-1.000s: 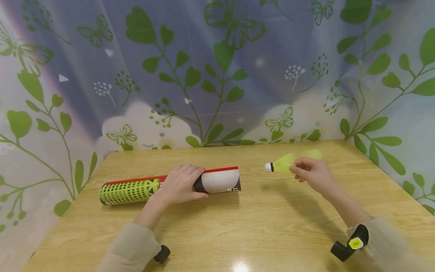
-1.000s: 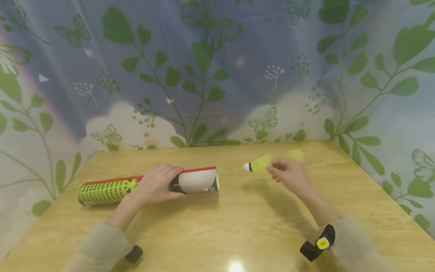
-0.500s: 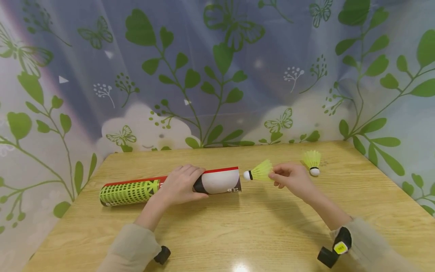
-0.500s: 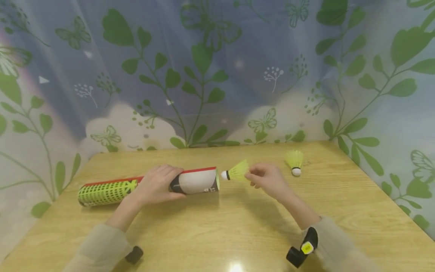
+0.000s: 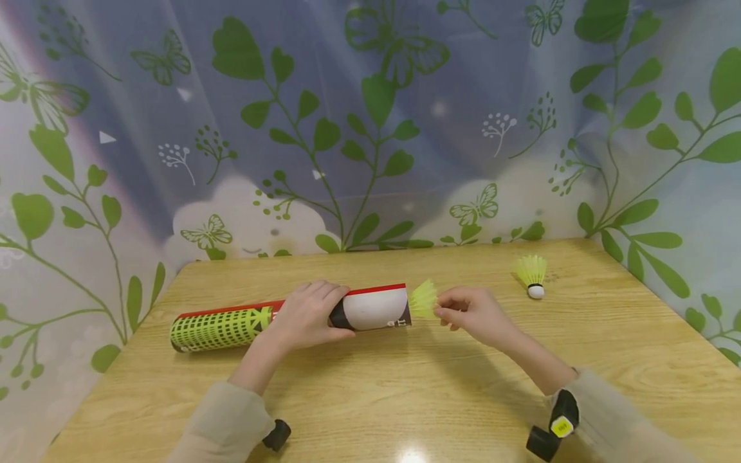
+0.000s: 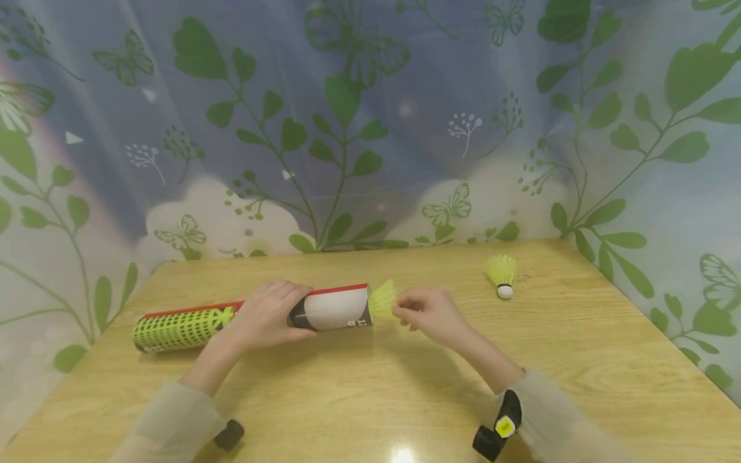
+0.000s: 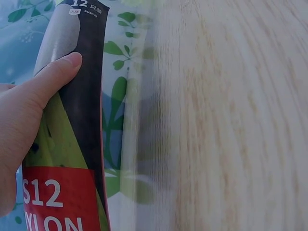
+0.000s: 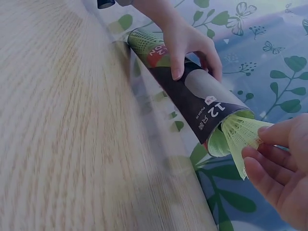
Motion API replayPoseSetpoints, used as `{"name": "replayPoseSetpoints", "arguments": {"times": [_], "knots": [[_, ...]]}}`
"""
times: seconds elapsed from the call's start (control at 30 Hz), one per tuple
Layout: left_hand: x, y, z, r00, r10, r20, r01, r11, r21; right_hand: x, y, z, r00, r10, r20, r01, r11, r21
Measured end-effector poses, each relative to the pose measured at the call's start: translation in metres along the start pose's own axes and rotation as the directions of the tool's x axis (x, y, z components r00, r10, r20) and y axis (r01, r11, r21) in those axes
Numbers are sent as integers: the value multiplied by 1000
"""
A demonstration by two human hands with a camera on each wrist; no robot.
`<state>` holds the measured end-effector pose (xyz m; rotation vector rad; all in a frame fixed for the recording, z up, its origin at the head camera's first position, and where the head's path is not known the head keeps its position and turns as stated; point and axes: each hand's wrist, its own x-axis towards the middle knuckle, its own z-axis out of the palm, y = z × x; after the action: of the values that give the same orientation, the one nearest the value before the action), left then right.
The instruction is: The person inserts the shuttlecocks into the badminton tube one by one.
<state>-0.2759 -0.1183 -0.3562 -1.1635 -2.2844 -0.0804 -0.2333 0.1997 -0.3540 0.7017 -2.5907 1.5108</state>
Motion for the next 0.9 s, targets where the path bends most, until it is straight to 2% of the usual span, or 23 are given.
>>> {"name": "replayPoseSetpoints", "arguments": {"times": [0.2, 0.43, 0.9], "knots": [[-1, 1, 2, 1000, 4, 4, -4, 1000, -1, 2, 0, 8, 999, -40, 29, 41, 999, -17], [-2, 1, 4, 999, 12, -44, -12, 1000, -15, 6, 2, 15, 997, -68, 35, 70, 997, -40], [-2, -2, 0, 999, -7, -37, 6, 1000, -25, 12, -2, 23, 994, -84, -63, 76, 989, -129]]}}
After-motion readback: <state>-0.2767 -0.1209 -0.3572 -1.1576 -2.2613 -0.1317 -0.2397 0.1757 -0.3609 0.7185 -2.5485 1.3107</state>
